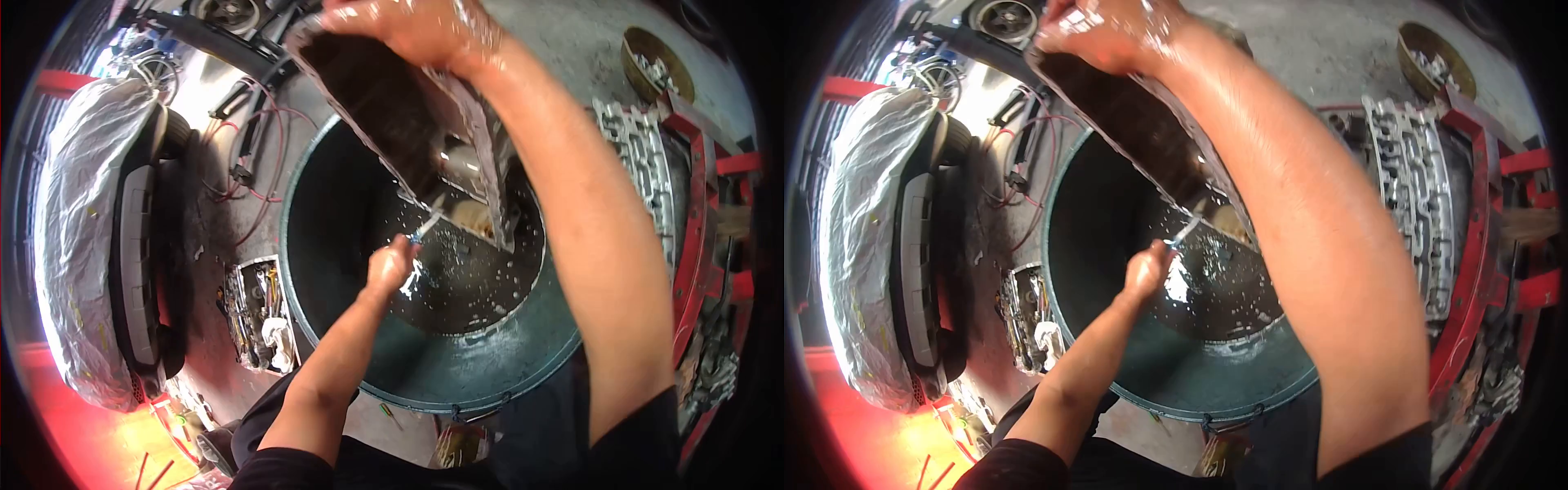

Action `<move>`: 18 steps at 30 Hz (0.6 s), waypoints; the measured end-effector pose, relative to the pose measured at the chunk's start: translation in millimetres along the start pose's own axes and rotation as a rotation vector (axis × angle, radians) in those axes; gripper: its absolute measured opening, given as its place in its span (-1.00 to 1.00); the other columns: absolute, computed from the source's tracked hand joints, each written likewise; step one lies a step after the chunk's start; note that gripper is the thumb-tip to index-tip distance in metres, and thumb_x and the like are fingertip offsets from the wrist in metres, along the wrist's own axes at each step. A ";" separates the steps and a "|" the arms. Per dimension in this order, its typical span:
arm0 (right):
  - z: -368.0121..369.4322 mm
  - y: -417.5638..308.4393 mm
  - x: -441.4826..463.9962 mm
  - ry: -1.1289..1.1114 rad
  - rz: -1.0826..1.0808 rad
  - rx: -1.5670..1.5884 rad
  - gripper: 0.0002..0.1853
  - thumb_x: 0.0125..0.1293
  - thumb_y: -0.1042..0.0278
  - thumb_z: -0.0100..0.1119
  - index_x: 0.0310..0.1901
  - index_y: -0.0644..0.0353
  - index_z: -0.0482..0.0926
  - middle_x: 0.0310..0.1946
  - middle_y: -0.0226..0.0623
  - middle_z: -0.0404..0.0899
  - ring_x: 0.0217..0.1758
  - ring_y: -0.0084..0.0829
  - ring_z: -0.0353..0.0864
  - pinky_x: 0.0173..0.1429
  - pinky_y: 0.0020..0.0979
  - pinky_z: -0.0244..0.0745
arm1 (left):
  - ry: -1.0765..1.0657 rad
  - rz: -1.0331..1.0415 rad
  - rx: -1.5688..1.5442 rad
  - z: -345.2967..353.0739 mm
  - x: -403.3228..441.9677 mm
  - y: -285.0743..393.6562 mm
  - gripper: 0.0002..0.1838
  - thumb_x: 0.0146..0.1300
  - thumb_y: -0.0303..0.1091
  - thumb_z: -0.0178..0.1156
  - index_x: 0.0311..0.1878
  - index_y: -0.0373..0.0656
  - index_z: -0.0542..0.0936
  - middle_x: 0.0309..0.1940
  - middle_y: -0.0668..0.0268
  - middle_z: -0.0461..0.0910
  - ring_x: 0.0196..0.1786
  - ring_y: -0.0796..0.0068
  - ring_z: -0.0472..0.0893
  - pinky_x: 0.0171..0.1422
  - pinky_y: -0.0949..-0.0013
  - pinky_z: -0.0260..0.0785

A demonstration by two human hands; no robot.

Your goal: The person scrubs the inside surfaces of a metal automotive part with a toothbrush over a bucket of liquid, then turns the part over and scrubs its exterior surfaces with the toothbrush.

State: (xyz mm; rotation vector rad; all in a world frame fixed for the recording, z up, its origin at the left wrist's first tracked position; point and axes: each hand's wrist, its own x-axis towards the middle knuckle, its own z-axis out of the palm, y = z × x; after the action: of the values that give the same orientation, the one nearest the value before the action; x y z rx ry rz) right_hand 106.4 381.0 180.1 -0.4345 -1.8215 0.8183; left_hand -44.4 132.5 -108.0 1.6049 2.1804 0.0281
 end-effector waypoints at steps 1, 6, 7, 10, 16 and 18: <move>-5.4 -10.8 -5.1 -0.069 0.104 0.058 -0.79 0.01 0.33 0.33 -0.41 0.33 0.71 -0.46 -0.01 0.67 -0.39 -0.28 0.67 -0.22 -0.31 0.54 | 0.067 -0.016 -0.045 8.9 0.5 -20.1 -0.81 0.27 -0.28 0.11 -0.16 -0.19 0.49 -0.36 -0.08 0.62 -0.22 -0.21 0.61 -0.07 -0.11 0.46; -9.1 -8.9 -11.8 -0.071 0.098 0.119 -0.80 0.03 0.38 0.30 -0.39 0.36 0.71 -0.44 -0.01 0.70 -0.40 -0.32 0.68 -0.22 -0.33 0.56 | 0.333 -0.350 -0.016 70.9 3.0 -85.1 -0.82 0.22 -0.34 0.05 -0.29 -0.27 0.55 -0.41 -0.06 0.63 -0.30 -0.13 0.64 -0.17 0.00 0.48; -7.7 -5.3 -11.7 -0.034 0.043 0.099 -0.81 0.03 0.37 0.30 -0.38 0.35 0.71 -0.43 -0.02 0.70 -0.40 -0.32 0.68 -0.21 -0.33 0.56 | 0.224 -0.497 0.041 88.3 -11.9 -67.0 -0.77 0.17 -0.30 0.08 -0.36 -0.25 0.63 -0.40 -0.01 0.65 -0.27 -0.05 0.68 -0.13 0.09 0.53; -4.6 1.5 -6.2 0.001 0.023 0.052 -0.81 0.04 0.36 0.30 -0.38 0.33 0.72 -0.43 -0.03 0.70 -0.38 -0.33 0.68 -0.19 -0.31 0.55 | 0.148 -1.369 -1.369 100.3 -42.2 13.8 -0.67 0.07 -0.43 0.02 -0.07 -0.24 0.54 -0.31 0.09 0.63 -0.29 0.07 0.64 -0.15 0.13 0.53; -2.0 -5.9 -7.9 -0.010 0.117 0.084 -0.78 0.02 0.31 0.32 -0.39 0.31 0.72 -0.45 -0.02 0.69 -0.38 -0.24 0.69 -0.19 -0.28 0.56 | 0.352 -0.390 -2.132 -61.3 18.4 103.7 -0.83 0.15 -0.54 -0.03 -0.22 -0.39 0.49 -0.34 0.07 0.55 -0.20 0.19 0.63 0.01 -0.01 0.61; 6.4 13.5 -7.3 0.052 0.004 0.063 -0.78 0.02 0.30 0.32 -0.39 0.30 0.72 -0.45 -0.02 0.69 -0.39 -0.22 0.69 -0.20 -0.27 0.56 | 0.419 -0.182 -1.290 -110.2 46.3 98.6 -0.80 0.18 -0.36 0.07 -0.28 -0.32 0.53 -0.48 0.25 0.56 -0.33 0.34 0.62 -0.24 0.30 0.43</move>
State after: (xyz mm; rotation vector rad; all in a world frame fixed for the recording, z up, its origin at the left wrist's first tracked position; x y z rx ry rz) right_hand 102.2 383.7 164.2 -0.4157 -1.7429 0.8574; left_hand -4.7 233.1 3.0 0.6496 1.7881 1.4699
